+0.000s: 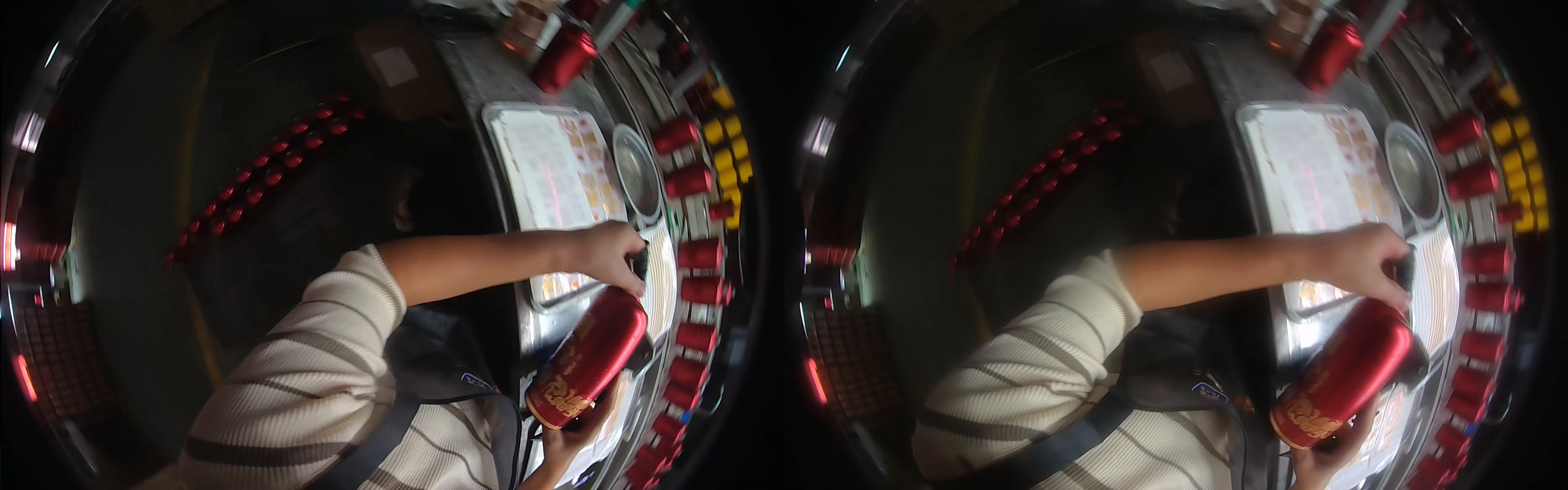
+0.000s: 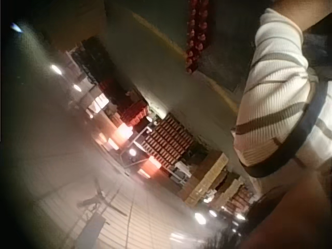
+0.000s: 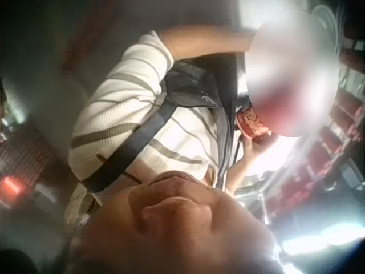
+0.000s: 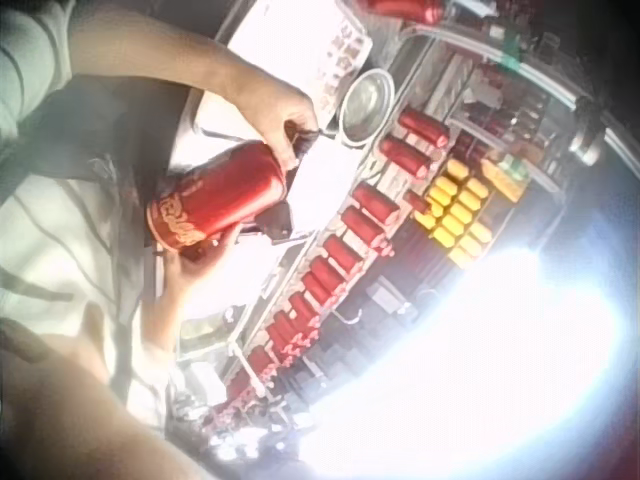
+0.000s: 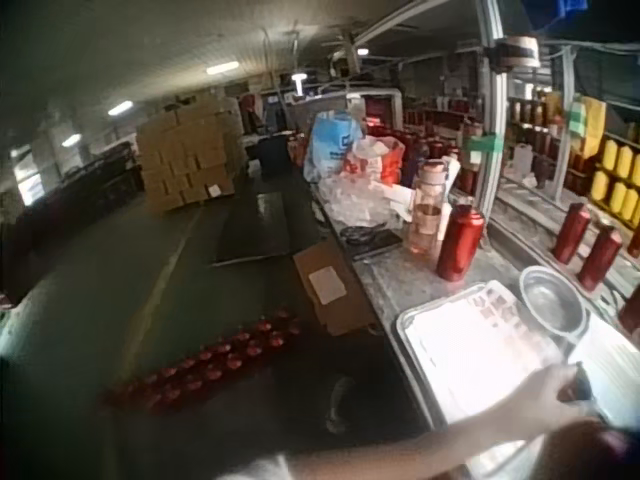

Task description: The person applies gold stickers to red cylindrical containers. They pick up a container, place it in a holder, peel a sticker from a sheet, and press it onto the container surface, smoothing it with their fingers. The process repeats for multiple containers.

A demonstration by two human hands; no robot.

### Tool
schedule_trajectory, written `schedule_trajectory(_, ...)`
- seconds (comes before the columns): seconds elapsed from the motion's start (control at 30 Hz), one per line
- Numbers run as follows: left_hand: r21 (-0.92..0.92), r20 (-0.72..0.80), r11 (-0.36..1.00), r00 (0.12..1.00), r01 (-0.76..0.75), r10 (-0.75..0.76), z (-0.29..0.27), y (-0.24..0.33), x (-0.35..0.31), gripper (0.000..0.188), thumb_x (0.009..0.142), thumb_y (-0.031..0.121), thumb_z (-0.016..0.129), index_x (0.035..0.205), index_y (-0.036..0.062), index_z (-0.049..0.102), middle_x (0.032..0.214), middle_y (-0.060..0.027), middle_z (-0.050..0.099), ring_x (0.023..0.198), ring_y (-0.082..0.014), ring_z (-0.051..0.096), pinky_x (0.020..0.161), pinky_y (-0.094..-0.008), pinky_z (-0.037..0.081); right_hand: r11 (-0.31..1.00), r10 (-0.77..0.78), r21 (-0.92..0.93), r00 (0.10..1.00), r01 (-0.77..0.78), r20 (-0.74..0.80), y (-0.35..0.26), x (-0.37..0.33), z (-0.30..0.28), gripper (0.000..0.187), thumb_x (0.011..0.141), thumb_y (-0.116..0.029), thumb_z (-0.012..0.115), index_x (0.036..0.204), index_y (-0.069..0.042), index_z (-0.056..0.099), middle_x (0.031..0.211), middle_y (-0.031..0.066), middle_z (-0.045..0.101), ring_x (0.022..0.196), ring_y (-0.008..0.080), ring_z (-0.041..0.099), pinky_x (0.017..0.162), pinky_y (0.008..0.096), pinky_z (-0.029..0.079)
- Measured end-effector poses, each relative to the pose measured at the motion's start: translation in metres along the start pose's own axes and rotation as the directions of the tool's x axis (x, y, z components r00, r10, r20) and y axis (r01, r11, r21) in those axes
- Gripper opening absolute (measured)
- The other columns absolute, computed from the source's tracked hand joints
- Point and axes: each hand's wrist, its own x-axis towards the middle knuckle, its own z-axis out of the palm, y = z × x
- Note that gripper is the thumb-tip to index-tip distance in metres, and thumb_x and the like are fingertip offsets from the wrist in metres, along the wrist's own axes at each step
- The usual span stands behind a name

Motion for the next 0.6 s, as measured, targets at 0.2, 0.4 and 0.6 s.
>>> schedule_trajectory(0.2, 0.069, -0.358, 0.974, 0.917, 0.216, -0.178, -0.133, 0.105, -0.182, 0.017, 0.085, 0.015, 0.077, 0.093, 0.0013, 0.071, 0.083, -0.0035, 0.07, 0.077, -0.0102, 0.064, 0.071, -0.0275, 0.052, 0.614, -0.503, -0.227, 0.596, 0.756, 0.627, -0.056, 0.125, 0.063, 0.095, 0.061, -0.007, 0.084, 0.146, -0.002, 0.042, 0.126, 0.0235, 0.061, 0.114, 0.0454, 0.059, 0.086, 0.0462, 0.053)
schedule_trajectory(0.4, 0.453, -0.891, 0.438, 0.38, 0.776, 0.249, -0.121, 0.105, -0.4, 0.018, 0.083, 0.014, 0.077, 0.09, 0.0017, 0.066, 0.087, -0.0116, 0.06, 0.082, -0.0262, 0.061, 0.071, -0.0379, 0.049, 0.548, -0.135, -0.184, 0.304, 0.816, 0.943, -0.057, 0.173, 0.129, 0.067, 0.072, -0.011, 0.078, 0.136, -0.012, 0.057, 0.107, 0.0182, 0.065, 0.086, 0.0351, 0.068, 0.071, 0.0414, 0.056)
schedule_trajectory(0.6, 0.04, -0.862, -0.055, 0.062, 0.998, 0.502, -0.215, -0.044, -0.634, 0.02, 0.071, 0.015, 0.077, 0.07, 0.0026, 0.062, 0.08, -0.017, 0.06, 0.079, -0.0399, 0.061, 0.072, -0.05, 0.049, 0.119, 0.659, -0.458, 0.275, 0.881, 0.7, -0.031, 0.121, 0.189, 0.038, 0.087, -0.037, 0.057, 0.116, -0.015, 0.069, 0.108, 0.0136, 0.07, 0.094, 0.0343, 0.069, 0.083, 0.0493, 0.053)
